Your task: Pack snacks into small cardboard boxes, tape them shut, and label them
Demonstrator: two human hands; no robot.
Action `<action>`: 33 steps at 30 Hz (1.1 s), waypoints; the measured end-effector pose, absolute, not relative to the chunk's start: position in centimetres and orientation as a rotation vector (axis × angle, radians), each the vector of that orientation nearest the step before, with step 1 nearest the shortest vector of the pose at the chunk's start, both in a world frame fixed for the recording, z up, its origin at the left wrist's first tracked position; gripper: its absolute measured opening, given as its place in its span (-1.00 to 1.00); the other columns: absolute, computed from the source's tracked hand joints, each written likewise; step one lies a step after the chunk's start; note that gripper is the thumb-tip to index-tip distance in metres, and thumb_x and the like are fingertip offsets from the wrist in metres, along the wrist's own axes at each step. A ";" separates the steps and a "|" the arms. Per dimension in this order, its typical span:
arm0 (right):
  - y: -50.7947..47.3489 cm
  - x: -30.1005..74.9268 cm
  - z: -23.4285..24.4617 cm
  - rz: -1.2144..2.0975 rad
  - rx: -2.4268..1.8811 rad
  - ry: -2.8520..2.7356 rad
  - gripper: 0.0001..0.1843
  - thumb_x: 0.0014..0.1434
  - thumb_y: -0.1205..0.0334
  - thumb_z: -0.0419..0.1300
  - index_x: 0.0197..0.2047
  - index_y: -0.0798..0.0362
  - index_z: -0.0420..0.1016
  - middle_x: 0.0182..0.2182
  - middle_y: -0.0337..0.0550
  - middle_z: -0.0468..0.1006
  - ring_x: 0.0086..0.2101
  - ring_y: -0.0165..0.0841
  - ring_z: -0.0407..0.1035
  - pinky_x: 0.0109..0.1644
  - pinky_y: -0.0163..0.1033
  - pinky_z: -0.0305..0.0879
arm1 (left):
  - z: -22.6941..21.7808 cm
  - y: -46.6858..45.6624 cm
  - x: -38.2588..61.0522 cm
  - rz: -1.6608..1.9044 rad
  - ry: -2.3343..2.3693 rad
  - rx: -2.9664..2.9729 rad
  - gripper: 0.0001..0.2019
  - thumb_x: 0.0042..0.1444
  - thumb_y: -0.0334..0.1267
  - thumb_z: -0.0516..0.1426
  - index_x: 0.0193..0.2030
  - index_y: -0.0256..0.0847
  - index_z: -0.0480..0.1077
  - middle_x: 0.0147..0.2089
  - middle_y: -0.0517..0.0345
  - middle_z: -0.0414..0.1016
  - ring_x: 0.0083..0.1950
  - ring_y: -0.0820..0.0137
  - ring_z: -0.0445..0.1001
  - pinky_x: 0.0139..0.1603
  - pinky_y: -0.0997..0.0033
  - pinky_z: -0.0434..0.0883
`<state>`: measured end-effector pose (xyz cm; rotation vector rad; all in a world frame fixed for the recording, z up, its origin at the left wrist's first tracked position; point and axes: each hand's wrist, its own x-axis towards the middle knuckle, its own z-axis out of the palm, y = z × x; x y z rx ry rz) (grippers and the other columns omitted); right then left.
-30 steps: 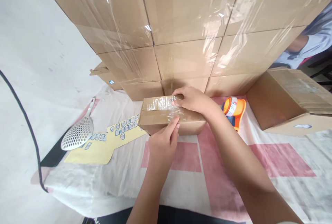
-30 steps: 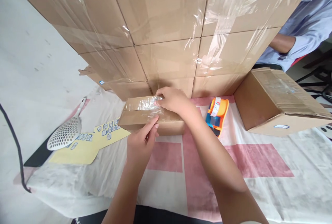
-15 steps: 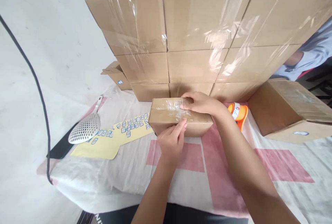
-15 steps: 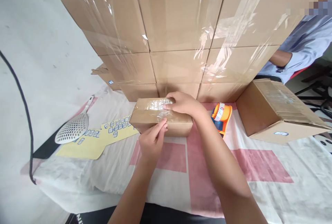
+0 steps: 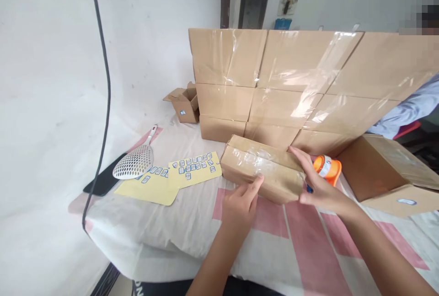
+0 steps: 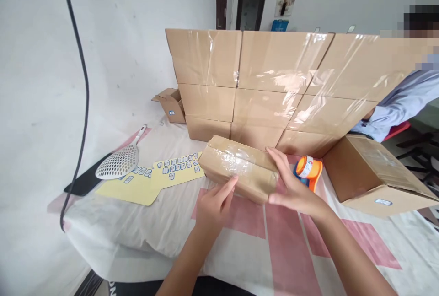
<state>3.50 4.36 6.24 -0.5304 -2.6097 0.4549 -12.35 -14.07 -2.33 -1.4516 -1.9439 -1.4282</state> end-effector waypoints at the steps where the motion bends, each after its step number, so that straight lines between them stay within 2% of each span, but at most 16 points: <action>1: 3.6 4.0 5.7 0.406 -0.508 -2.611 0.12 0.09 -0.43 0.23 0.56 -0.25 -0.13 0.48 -0.03 0.05 0.44 0.06 0.01 0.37 0.11 0.30 | -2.4 -14.5 -12.5 -1.447 -1.922 -1.488 -0.58 0.38 -0.43 0.00 0.27 -0.09 0.47 -0.25 0.16 0.68 -0.32 0.47 0.60 -0.34 0.52 0.43; 3: 2.2 4.3 4.9 0.368 -0.480 -2.643 0.23 0.02 -0.25 0.39 0.55 -0.26 -0.22 0.48 0.03 -0.06 0.47 0.11 -0.09 0.43 0.21 0.20 | -2.2 -15.4 -13.2 -1.483 -1.895 -1.564 -0.58 0.37 -0.44 0.02 0.29 -0.12 0.44 -0.17 0.13 0.69 -0.22 0.44 0.64 -0.26 0.50 0.50; 6: 0.6 3.4 4.9 0.217 -0.463 -2.642 0.13 -0.03 -0.02 0.42 0.50 -0.35 -0.07 0.39 0.02 0.08 0.41 0.14 0.06 0.41 0.28 0.20 | -1.4 -17.4 -15.8 -1.522 -1.875 -1.669 -0.59 0.36 -0.45 0.03 0.27 -0.11 0.44 0.01 0.11 0.68 -0.01 0.40 0.65 -0.07 0.47 0.57; 9: -0.8 1.9 6.3 0.156 -0.383 -2.500 0.04 -0.05 0.02 0.39 0.45 -0.47 0.06 0.28 0.01 0.23 0.32 0.21 0.19 0.36 0.33 0.21 | -1.4 -20.5 -20.1 -1.426 -1.875 -1.727 -0.63 0.36 -0.43 0.04 0.21 -0.09 0.47 0.18 0.07 0.61 0.13 0.36 0.61 0.09 0.37 0.59; 12: -2.4 -1.3 7.8 0.200 -0.358 -2.345 -0.03 -0.02 0.03 0.36 0.42 -0.53 0.12 0.22 0.10 0.29 0.29 0.23 0.20 0.33 0.29 0.20 | -2.9 -24.0 -24.6 -1.216 -2.026 -1.567 -0.79 0.36 -0.39 0.07 -0.04 -0.13 0.54 0.15 0.04 0.62 0.11 0.26 0.63 0.08 0.20 0.62; 15: -4.2 -7.6 8.2 0.226 -0.308 -2.318 -0.07 0.00 -0.03 0.37 0.43 -0.33 0.18 0.21 0.11 0.27 0.30 0.22 0.18 0.35 0.35 0.19 | -5.1 -26.5 -27.4 -1.035 -2.211 -1.421 -0.84 0.33 -0.41 0.10 -0.27 -0.20 0.47 0.25 -0.04 0.55 0.22 0.14 0.58 0.09 0.10 0.62; 17: -5.4 -13.6 7.5 0.319 -0.312 -2.337 -0.08 0.01 -0.12 0.37 0.40 -0.14 0.23 0.24 0.14 0.22 0.32 0.18 0.15 0.29 0.29 0.32 | -6.3 -27.1 -28.1 -0.912 -2.297 -1.417 -0.85 0.31 -0.37 0.15 -0.32 -0.22 0.44 0.39 -0.08 0.39 0.37 0.04 0.43 0.19 0.02 0.57; 19: -6.4 -20.4 6.3 0.510 -0.366 -2.337 -0.05 0.00 -0.17 0.38 0.38 -0.04 0.24 0.29 0.18 0.11 0.30 0.08 0.18 0.13 0.08 0.50 | -7.2 -27.0 -28.3 -0.793 -2.347 -1.456 -0.89 0.30 -0.31 0.19 -0.27 -0.25 0.48 0.42 -0.11 0.34 0.44 -0.02 0.33 0.28 -0.04 0.52; 20: -6.8 -23.7 5.7 0.571 -0.390 -2.337 -0.01 -0.02 -0.17 0.39 0.40 0.00 0.22 0.29 0.20 0.09 0.27 0.05 0.22 0.14 0.05 0.49 | -7.5 -26.8 -28.2 -0.746 -2.365 -1.469 -0.91 0.30 -0.30 0.20 -0.19 -0.26 0.51 0.39 -0.13 0.38 0.43 -0.02 0.34 0.30 -0.05 0.50; 23: -7.2 -32.6 4.2 0.586 -0.475 -2.383 -0.06 0.01 -0.10 0.39 0.38 0.07 0.24 0.29 0.23 0.10 0.24 0.08 0.24 0.30 0.12 0.33 | -8.0 -26.3 -28.1 -0.688 -2.372 -1.479 -0.69 0.30 -0.31 0.20 0.14 -0.34 0.47 0.27 -0.19 0.50 0.36 0.04 0.44 0.30 0.02 0.51; 25: -7.0 -36.9 3.7 0.583 -0.522 -2.434 -0.11 0.06 -0.08 0.36 0.38 0.06 0.23 0.33 0.23 0.07 0.26 0.13 0.20 0.32 0.15 0.27 | -8.2 -26.2 -28.1 -0.703 -2.361 -1.476 -0.60 0.31 -0.28 0.19 0.25 -0.38 0.41 0.25 -0.22 0.52 0.34 0.07 0.46 0.29 0.05 0.52; 30: -5.5 -42.3 3.2 0.622 -0.538 -2.469 -0.04 0.14 -0.01 0.33 0.47 0.18 0.08 0.48 0.28 -0.18 0.38 0.21 0.02 0.42 0.12 0.11 | -8.1 -26.6 -28.0 -0.814 -2.351 -1.479 -0.64 0.32 -0.25 0.19 0.20 -0.33 0.45 0.24 -0.13 0.55 0.34 0.10 0.47 0.29 0.05 0.53; 33: -4.7 -42.8 2.7 0.668 -0.575 -2.462 0.06 0.21 0.17 0.27 0.56 0.30 -0.23 0.53 0.32 -0.41 0.47 0.16 -0.20 0.49 0.10 0.01 | -7.9 -26.7 -27.9 -0.914 -2.358 -1.460 -0.67 0.33 -0.29 0.17 0.19 -0.29 0.46 0.22 -0.07 0.57 0.33 0.11 0.49 0.29 0.03 0.53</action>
